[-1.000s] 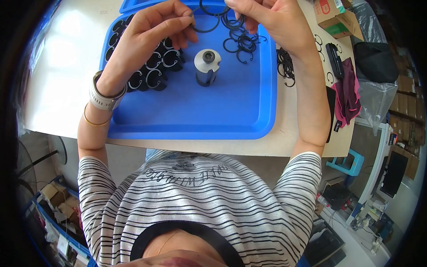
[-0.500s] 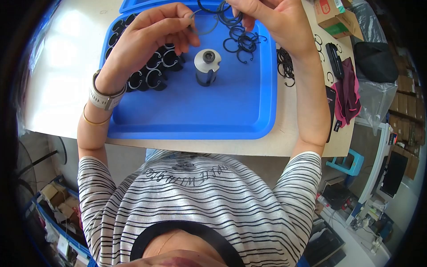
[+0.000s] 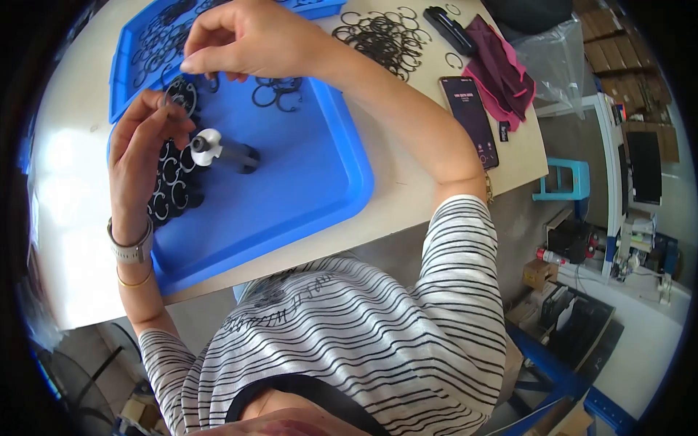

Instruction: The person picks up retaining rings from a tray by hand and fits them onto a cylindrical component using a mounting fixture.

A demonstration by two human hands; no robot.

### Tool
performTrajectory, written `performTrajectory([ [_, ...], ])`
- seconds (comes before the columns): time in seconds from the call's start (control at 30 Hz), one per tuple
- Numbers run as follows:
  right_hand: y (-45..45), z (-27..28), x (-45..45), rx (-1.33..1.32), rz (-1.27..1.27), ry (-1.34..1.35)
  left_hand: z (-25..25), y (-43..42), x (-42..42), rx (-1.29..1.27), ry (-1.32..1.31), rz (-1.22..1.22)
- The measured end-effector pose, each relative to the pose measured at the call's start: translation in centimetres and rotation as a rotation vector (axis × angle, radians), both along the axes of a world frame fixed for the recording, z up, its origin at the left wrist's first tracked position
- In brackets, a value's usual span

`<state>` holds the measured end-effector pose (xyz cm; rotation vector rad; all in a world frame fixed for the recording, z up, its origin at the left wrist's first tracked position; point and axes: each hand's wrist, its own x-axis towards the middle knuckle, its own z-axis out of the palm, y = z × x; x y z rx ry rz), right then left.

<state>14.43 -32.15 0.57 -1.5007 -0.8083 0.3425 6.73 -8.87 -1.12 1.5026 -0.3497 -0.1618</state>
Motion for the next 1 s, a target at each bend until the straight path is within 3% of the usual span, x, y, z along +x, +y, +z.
performTrajectory([
  [0.07, -0.1, 0.3, -0.1, -0.031, 0.048, 0.025, 0.0, 0.1, 0.1, 0.035, 0.017, 0.013],
  [0.13, 0.4, -0.1, 0.0, 0.061, 0.031, -0.154, 0.0, 0.1, 0.0, 0.044, 0.011, 0.006],
  [0.2, -0.1, 0.6, -0.4, -0.037, 0.067, 0.031, -0.2, 0.2, 0.1, 0.044, 0.005, 0.04],
  [0.23, 0.1, 0.0, -0.4, -0.142, -0.049, -0.119, -0.3, 0.3, 0.2, 0.046, 0.005, 0.037],
  [0.37, 0.2, 0.0, -0.4, -0.16, -0.049, -0.088, -0.4, 0.2, 0.3, 0.023, 0.014, 0.043],
  [0.73, 0.2, -0.5, -0.2, -0.202, 0.033, -0.123, -0.6, 0.8, 0.9, -0.247, 0.097, -0.189],
  [1.0, -0.1, 0.0, -0.6, -0.19, 0.033, -0.152, -0.6, 0.8, 0.3, -0.299, 0.085, -0.193],
])
